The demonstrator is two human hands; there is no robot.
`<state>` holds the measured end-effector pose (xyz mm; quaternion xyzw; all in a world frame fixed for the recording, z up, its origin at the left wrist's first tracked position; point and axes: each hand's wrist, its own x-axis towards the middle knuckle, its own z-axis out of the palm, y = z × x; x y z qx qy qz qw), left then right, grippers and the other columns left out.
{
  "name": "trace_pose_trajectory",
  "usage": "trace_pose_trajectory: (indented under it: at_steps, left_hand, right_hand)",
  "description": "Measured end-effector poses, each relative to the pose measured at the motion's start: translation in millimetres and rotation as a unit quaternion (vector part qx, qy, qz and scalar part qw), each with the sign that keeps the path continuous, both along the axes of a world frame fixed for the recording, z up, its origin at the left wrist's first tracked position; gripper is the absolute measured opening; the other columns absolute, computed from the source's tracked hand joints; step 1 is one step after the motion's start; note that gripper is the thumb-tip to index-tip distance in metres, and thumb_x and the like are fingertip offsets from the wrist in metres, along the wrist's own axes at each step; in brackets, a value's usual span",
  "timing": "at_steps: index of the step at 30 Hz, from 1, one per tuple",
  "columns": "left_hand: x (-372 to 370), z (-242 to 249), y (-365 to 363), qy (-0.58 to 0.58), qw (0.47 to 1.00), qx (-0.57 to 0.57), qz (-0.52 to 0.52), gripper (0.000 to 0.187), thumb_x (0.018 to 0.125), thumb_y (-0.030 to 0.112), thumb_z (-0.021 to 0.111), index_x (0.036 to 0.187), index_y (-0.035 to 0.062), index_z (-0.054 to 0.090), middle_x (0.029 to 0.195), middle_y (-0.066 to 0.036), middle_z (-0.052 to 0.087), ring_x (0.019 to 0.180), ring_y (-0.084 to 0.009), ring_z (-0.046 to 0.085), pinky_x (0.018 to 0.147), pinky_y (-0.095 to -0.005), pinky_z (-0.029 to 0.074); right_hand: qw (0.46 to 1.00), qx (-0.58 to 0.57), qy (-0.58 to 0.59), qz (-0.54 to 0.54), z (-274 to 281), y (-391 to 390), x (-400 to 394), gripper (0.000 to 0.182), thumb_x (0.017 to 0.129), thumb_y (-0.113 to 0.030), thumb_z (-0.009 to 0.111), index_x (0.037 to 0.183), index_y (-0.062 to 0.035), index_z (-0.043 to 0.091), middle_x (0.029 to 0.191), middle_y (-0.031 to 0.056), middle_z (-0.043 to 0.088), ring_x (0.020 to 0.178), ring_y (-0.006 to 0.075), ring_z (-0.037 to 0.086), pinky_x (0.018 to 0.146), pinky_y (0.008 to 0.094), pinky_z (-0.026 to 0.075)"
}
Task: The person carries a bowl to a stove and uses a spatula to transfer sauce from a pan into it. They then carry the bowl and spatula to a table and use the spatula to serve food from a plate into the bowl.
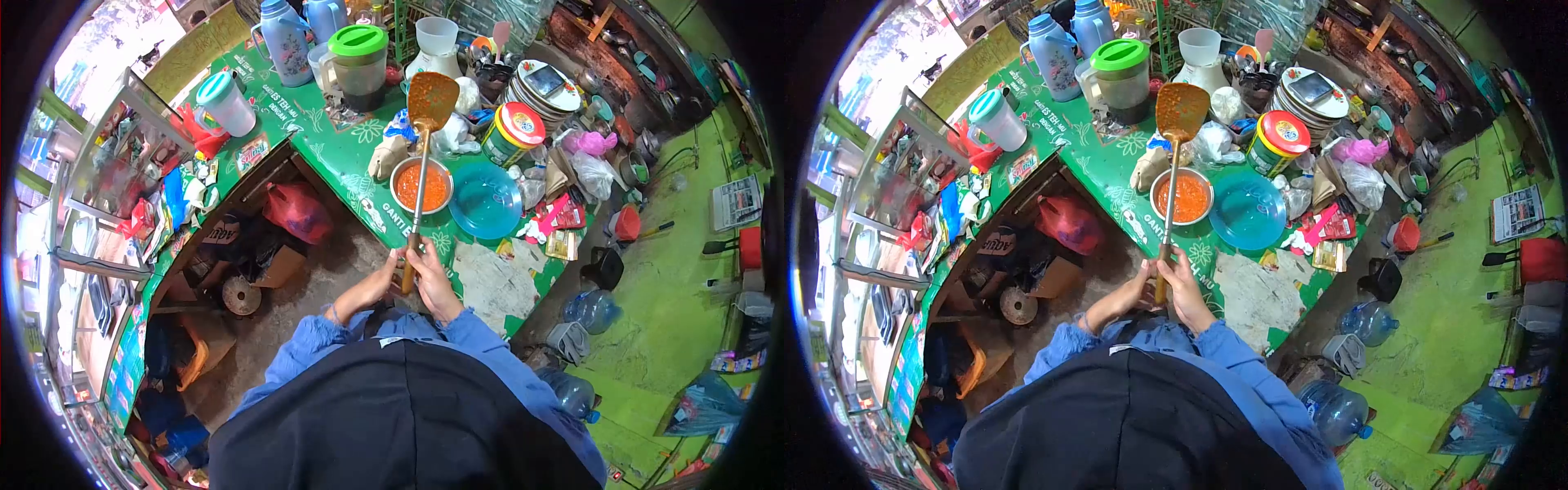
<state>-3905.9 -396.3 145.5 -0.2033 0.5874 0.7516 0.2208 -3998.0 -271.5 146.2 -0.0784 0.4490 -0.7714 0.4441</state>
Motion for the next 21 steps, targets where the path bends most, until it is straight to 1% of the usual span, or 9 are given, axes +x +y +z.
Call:
trace_pose_trajectory:
  at_steps: [2, 3, 4, 6, 7, 12, 14, 17, 21]
  left_hand:
    - [-6, -15, 3, 0.042, 0.989, 0.01, 0.139, 0.075, 0.101, 0.061, 0.013, 0.15, 0.0063, 0.029, 0.115, -0.012, 0.057, 0.092, -0.0215, 0.062, 0.085, -0.0326, 0.052]
    - [-8, -9, 10, 0.098, 0.973, 0.007, 0.211, 0.067, 0.104, 0.056, 0.017, 0.14, 0.0043, 0.04, 0.104, -0.012, 0.059, 0.087, -0.0198, 0.061, 0.077, -0.0308, 0.051]
    - [-6, -11, 9, 0.098, 0.972, 0.006, 0.211, 0.067, 0.104, 0.056, 0.017, 0.14, 0.0043, 0.04, 0.104, -0.012, 0.059, 0.087, -0.0198, 0.061, 0.077, -0.0308, 0.051]
    - [-14, -18, -13, 0.135, 0.944, -0.225, 0.201, 0.054, 0.106, 0.048, 0.024, 0.122, 0.002, 0.047, 0.095, -0.014, 0.059, 0.082, -0.0192, 0.058, 0.068, -0.0324, 0.047]
    - [-19, -21, -24, 0.108, 0.935, -0.23, 0.249, 0.042, 0.106, 0.041, 0.034, 0.104, 0.0025, 0.051, 0.08, -0.014, 0.058, 0.071, -0.0197, 0.057, 0.06, -0.0366, 0.043]
    - [-30, -3, -107, 0.127, 0.873, -0.412, 0.226, 0.034, 0.099, 0.038, 0.054, 0.09, 0.005, 0.058, 0.063, -0.016, 0.054, 0.057, -0.0322, 0.057, 0.054, -0.0412, 0.043]
    - [-32, -4, -161, 0.126, 0.854, -0.475, 0.173, 0.033, 0.093, 0.037, 0.063, 0.088, 0.0054, 0.058, 0.067, -0.019, 0.056, 0.06, -0.0366, 0.059, 0.054, -0.0412, 0.044]
    - [-38, 9, -225, 0.155, 0.832, -0.515, 0.136, 0.032, 0.089, 0.035, 0.069, 0.084, 0.006, 0.058, 0.064, -0.019, 0.056, 0.059, -0.0386, 0.058, 0.051, -0.042, 0.043]
    - [-66, 33, -311, 0.212, 0.792, -0.569, 0.064, 0.033, 0.087, 0.034, 0.071, 0.079, 0.0065, 0.056, 0.059, -0.016, 0.055, 0.054, -0.0365, 0.058, 0.048, -0.0422, 0.041]
  right_hand:
    - [0.999, 0.026, 0.012, -0.014, 7, -15, -1, 0.041, 0.099, -0.021, 0.058, 0.134, -0.011, 0.041, 0.119, 0.0046, 0.058, 0.11, 0.0148, 0.054, 0.097, 0.0306, 0.042]
    - [0.998, 0.055, -0.012, -0.01, 17, -20, 0, 0.042, 0.097, -0.02, 0.061, 0.133, -0.0094, 0.043, 0.117, 0.0039, 0.057, 0.11, 0.0147, 0.052, 0.098, 0.0294, 0.04]
    - [0.998, 0.055, -0.012, -0.01, 13, -26, 1, 0.042, 0.097, -0.02, 0.061, 0.133, -0.0094, 0.043, 0.117, 0.0039, 0.057, 0.11, 0.0147, 0.052, 0.098, 0.0294, 0.04]
    - [0.989, 0.086, 0.109, -0.054, -4, -51, -4, 0.041, 0.096, -0.019, 0.063, 0.131, -0.0081, 0.046, 0.115, 0.0035, 0.056, 0.109, 0.0142, 0.05, 0.097, 0.029, 0.04]
    - [0.983, 0.093, 0.144, -0.059, -12, -66, -9, 0.042, 0.095, -0.018, 0.065, 0.131, -0.0073, 0.047, 0.113, 0.0032, 0.055, 0.106, 0.0136, 0.05, 0.095, 0.0293, 0.04]
    - [0.932, 0.105, 0.319, -0.139, -24, -98, -40, 0.031, 0.101, -0.019, 0.047, 0.12, -0.0009, 0.063, 0.119, 0.0116, 0.065, 0.115, 0.0225, 0.057, 0.102, 0.0348, 0.039]
    - [0.796, 0.306, 0.497, -0.163, -43, -86, -71, 0.029, 0.094, -0.017, 0.05, 0.118, -0.0105, 0.066, 0.113, 0.0121, 0.064, 0.108, 0.0291, 0.057, 0.097, 0.0433, 0.037]
    - [0.537, 0.619, 0.564, -0.106, -32, -60, -93, 0.052, 0.081, -0.008, 0.058, 0.131, -0.0198, 0.054, 0.129, 0.0068, 0.054, 0.125, 0.0288, 0.044, 0.103, 0.053, 0.031]
    - [0.477, 0.723, 0.487, -0.114, -61, -71, -109, 0.048, 0.081, -0.007, 0.06, 0.128, -0.0195, 0.058, 0.123, 0.0064, 0.058, 0.124, 0.0269, 0.047, 0.105, 0.0566, 0.029]
